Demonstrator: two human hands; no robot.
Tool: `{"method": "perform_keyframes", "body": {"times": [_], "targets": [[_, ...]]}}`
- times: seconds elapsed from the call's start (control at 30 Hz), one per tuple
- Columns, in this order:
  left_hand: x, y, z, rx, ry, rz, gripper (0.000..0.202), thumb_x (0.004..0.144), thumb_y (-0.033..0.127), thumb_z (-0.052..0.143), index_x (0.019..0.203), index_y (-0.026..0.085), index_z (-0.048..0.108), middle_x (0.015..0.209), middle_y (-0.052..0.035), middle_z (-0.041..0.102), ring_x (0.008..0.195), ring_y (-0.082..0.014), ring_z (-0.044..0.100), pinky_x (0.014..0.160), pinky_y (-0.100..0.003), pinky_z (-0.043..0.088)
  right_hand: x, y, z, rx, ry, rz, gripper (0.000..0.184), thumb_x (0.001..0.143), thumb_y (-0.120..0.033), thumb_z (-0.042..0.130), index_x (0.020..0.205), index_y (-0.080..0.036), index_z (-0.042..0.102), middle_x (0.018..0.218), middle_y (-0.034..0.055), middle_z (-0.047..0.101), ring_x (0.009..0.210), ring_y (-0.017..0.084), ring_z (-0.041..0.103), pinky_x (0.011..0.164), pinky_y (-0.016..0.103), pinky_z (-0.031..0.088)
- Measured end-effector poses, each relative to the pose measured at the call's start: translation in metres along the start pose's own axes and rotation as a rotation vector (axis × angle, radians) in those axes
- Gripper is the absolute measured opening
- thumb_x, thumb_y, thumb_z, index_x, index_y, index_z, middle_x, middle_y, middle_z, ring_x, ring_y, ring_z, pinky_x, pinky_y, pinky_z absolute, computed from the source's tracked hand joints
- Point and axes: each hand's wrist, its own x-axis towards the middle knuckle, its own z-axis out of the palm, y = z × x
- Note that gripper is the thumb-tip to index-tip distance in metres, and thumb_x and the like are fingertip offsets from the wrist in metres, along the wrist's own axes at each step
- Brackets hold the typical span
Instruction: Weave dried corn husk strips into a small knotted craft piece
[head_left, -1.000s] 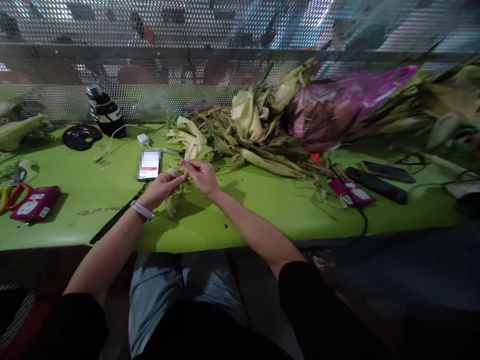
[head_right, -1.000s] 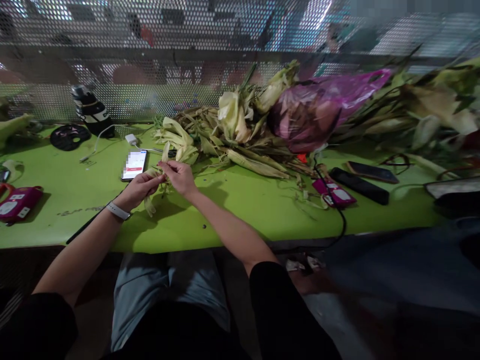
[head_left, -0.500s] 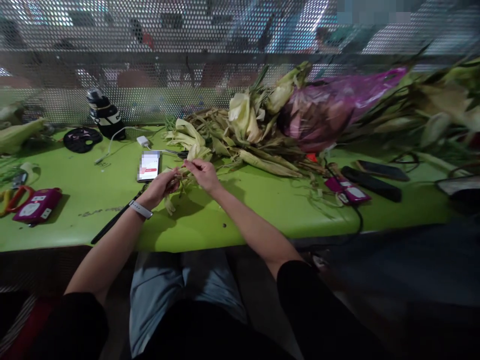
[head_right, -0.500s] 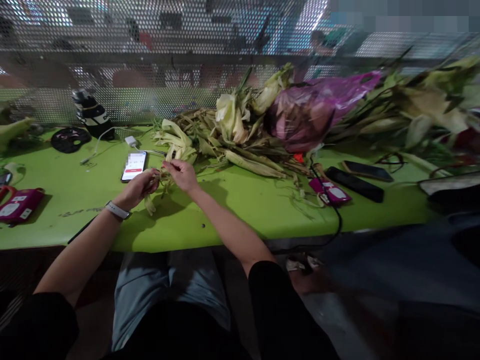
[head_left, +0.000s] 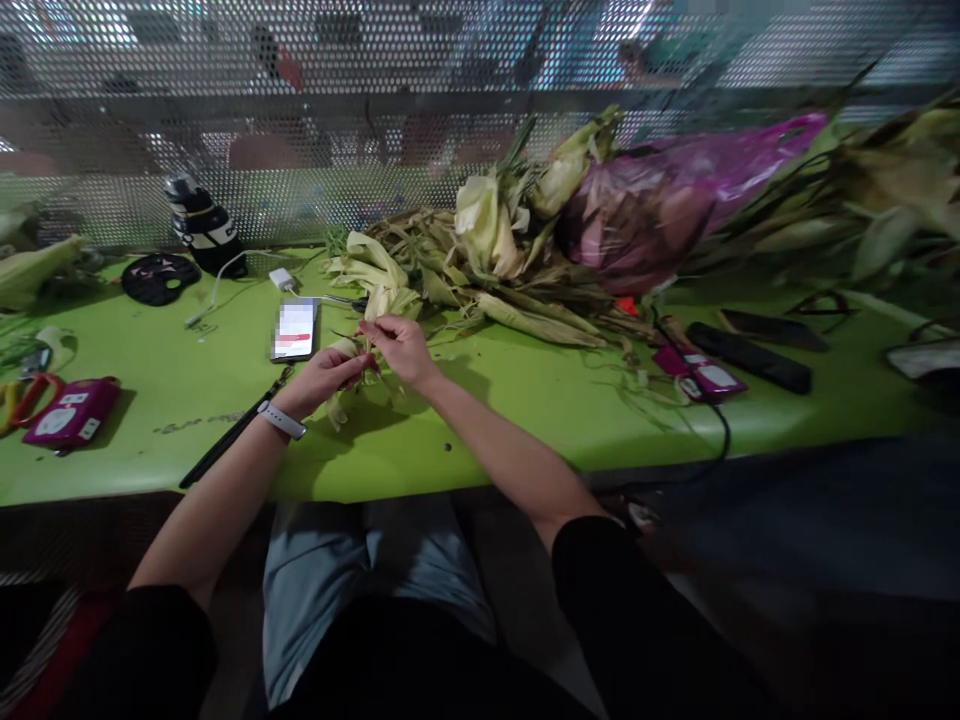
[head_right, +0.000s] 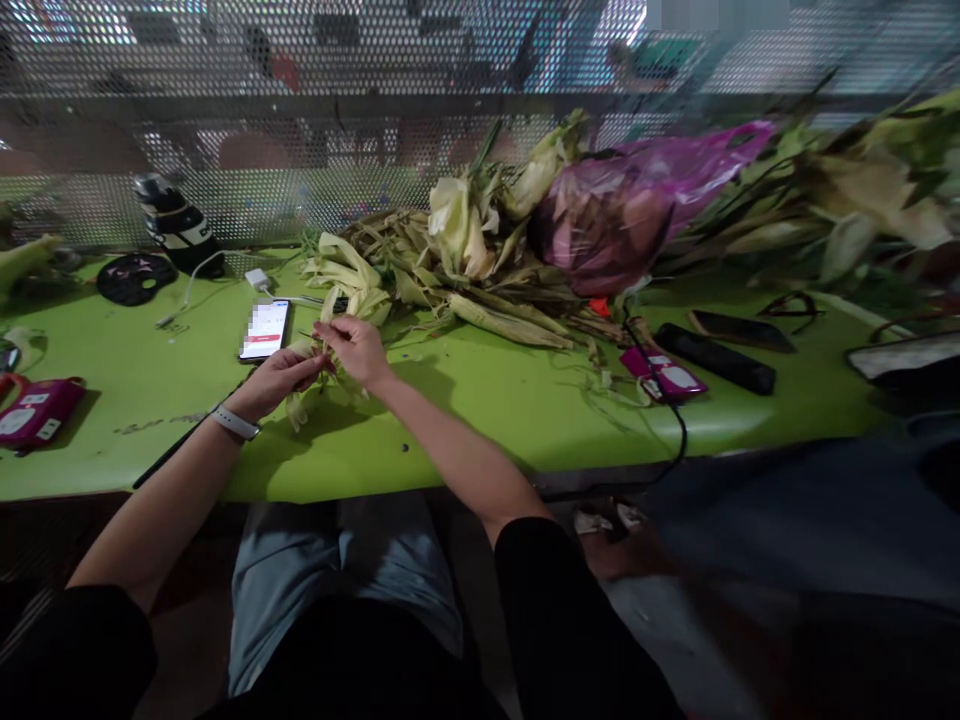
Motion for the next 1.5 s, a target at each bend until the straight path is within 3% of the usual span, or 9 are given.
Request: {"method": "perform_keyframes", "body": {"times": [0.2,0.37,0.53,0.67,0.9,1.13,1.27,1.4,1.5], "targets": [[-0.001,0.004,0.007,-0.018,-0.028,-0.020,0.034,0.082,0.045,0.069,0.067,0.015,0.062,0.053,0.0019,0.049,0.047,-0.0068,0.039,0.045,-0.022,0.027,0.002,0.001,-0.004,0.028,-0.028,0.173,0.050,0.077,-0.066,0.064,0.073,-0.016,0.068,0.060,-0.0020,0.056,0.060,0.011,0.052,0.060,0.024,0.043],[0.004,-0.002,0.002,-0.206,0.253,0.035,0.032,0.082,0.046,0.070,0.075,0.016,0.060,0.052,0.0056,0.044,0.045,-0.0048,0.035,0.043,-0.019,0.024,0.005,-0.008,-0.017,0.125,-0.215,0.484,0.061,0.078,-0.075,0.056,0.073,-0.015,0.067,0.062,0.0046,0.066,0.058,0.013,0.061,0.057,0.025,0.047],[0.008,-0.005,-0.004,-0.141,0.345,0.099,0.032,0.079,0.044,0.073,0.073,0.016,0.058,0.049,0.0066,0.043,0.043,-0.0040,0.031,0.042,-0.020,0.021,0.003,-0.017,-0.021,0.129,-0.494,0.428,0.052,0.081,-0.066,0.062,0.068,-0.016,0.061,0.056,0.0017,0.062,0.053,0.012,0.057,0.055,0.025,0.046],[0.008,-0.007,-0.004,-0.062,0.334,0.083,0.034,0.082,0.046,0.069,0.071,0.017,0.057,0.050,0.0044,0.047,0.043,-0.0048,0.034,0.042,-0.021,0.023,0.004,-0.017,-0.018,0.086,-0.400,0.326,0.041,0.083,-0.052,0.069,0.066,-0.018,0.055,0.048,-0.0060,0.049,0.046,0.007,0.046,0.051,0.021,0.040],[0.008,-0.005,-0.007,0.024,0.310,0.090,0.034,0.085,0.045,0.067,0.069,0.017,0.053,0.051,0.0054,0.041,0.044,-0.0051,0.030,0.043,-0.022,0.019,0.010,-0.012,-0.025,0.051,-0.377,0.328,0.037,0.084,-0.045,0.069,0.064,-0.017,0.056,0.047,-0.0071,0.046,0.044,0.006,0.041,0.047,0.020,0.036],[0.006,-0.003,-0.011,-0.058,0.252,0.059,0.029,0.082,0.044,0.069,0.082,0.017,0.060,0.055,0.0058,0.043,0.047,-0.0054,0.032,0.044,-0.020,0.022,0.012,-0.015,-0.039,0.030,-0.454,0.375,0.032,0.085,-0.038,0.069,0.064,-0.017,0.057,0.049,-0.0061,0.049,0.046,0.007,0.045,0.049,0.020,0.039],[0.005,-0.003,-0.010,-0.118,0.197,0.056,0.028,0.082,0.044,0.070,0.085,0.016,0.065,0.061,0.0034,0.048,0.051,-0.0056,0.037,0.047,-0.019,0.027,0.014,-0.013,-0.037,0.017,-0.345,0.415,0.027,0.088,-0.028,0.059,0.064,-0.016,0.062,0.057,-0.0024,0.059,0.053,0.008,0.051,0.056,0.022,0.041],[0.004,-0.004,-0.006,-0.080,0.128,0.024,0.028,0.080,0.043,0.073,0.077,0.015,0.066,0.058,0.0028,0.048,0.051,-0.0060,0.037,0.047,-0.020,0.027,0.012,-0.009,-0.023,0.206,-0.243,0.470,0.035,0.091,-0.041,0.053,0.070,-0.017,0.068,0.071,0.0022,0.069,0.070,0.013,0.061,0.068,0.026,0.047],[0.003,-0.004,-0.005,-0.076,0.128,0.021,0.028,0.078,0.043,0.074,0.082,0.015,0.069,0.059,0.0026,0.050,0.051,-0.0063,0.037,0.048,-0.020,0.028,0.009,-0.008,-0.012,0.341,-0.202,0.458,0.027,0.077,-0.044,0.071,0.074,-0.017,0.069,0.072,0.0010,0.070,0.070,0.012,0.060,0.070,0.026,0.049]]}}
